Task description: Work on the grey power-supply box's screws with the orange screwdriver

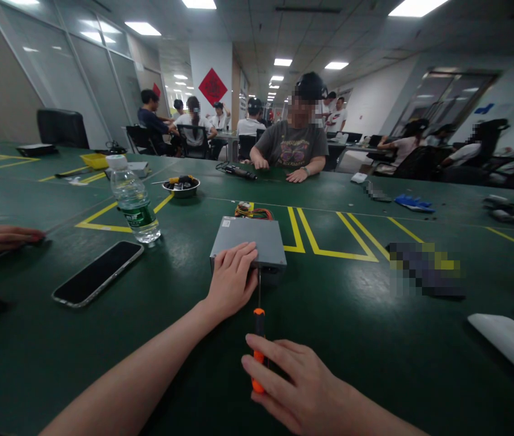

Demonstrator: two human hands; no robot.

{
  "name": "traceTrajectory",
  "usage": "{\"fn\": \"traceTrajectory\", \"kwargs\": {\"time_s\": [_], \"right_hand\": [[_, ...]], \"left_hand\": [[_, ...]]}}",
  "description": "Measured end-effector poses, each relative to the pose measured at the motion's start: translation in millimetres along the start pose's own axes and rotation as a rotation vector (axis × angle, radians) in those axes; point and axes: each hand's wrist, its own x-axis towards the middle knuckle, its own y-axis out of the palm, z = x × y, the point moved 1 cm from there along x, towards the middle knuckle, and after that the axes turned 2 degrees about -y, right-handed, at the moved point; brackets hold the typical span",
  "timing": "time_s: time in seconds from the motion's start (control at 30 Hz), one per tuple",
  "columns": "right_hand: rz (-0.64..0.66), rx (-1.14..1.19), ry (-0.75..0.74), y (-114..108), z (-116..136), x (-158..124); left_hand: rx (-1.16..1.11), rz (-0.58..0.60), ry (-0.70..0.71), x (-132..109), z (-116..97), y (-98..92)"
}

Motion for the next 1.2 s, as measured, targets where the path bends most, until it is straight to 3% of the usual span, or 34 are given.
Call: {"fn": "traceTrajectory", "kwargs": {"time_s": [0.2, 0.5, 0.9, 1.03, 1.2], "right_hand": [[-0.093, -0.062, -0.06, 4.4, 0.6, 0.9], [-0.204, -0.125, -0.006, -0.1, -0.6, -0.4], [-0.149, -0.368, 0.075, 0.2, 5.0, -2.5], [-0.038, -0.292, 0.033, 4.1, 4.4, -4.5], [0.002, -0.159, 0.045, -1.5, 2.8, -0.7]], "left_hand": [[0.009, -0.006, -0.002, 0.5, 0.5, 0.8], [0.01, -0.009, -0.017, 0.8, 0.9, 1.9], [-0.007, 0.005, -0.026, 0.8, 0.9, 1.4], [0.003, 0.002, -0.021, 1.2, 0.6, 1.4], [0.006, -0.014, -0.014, 0.9, -0.4, 0.8]]}}
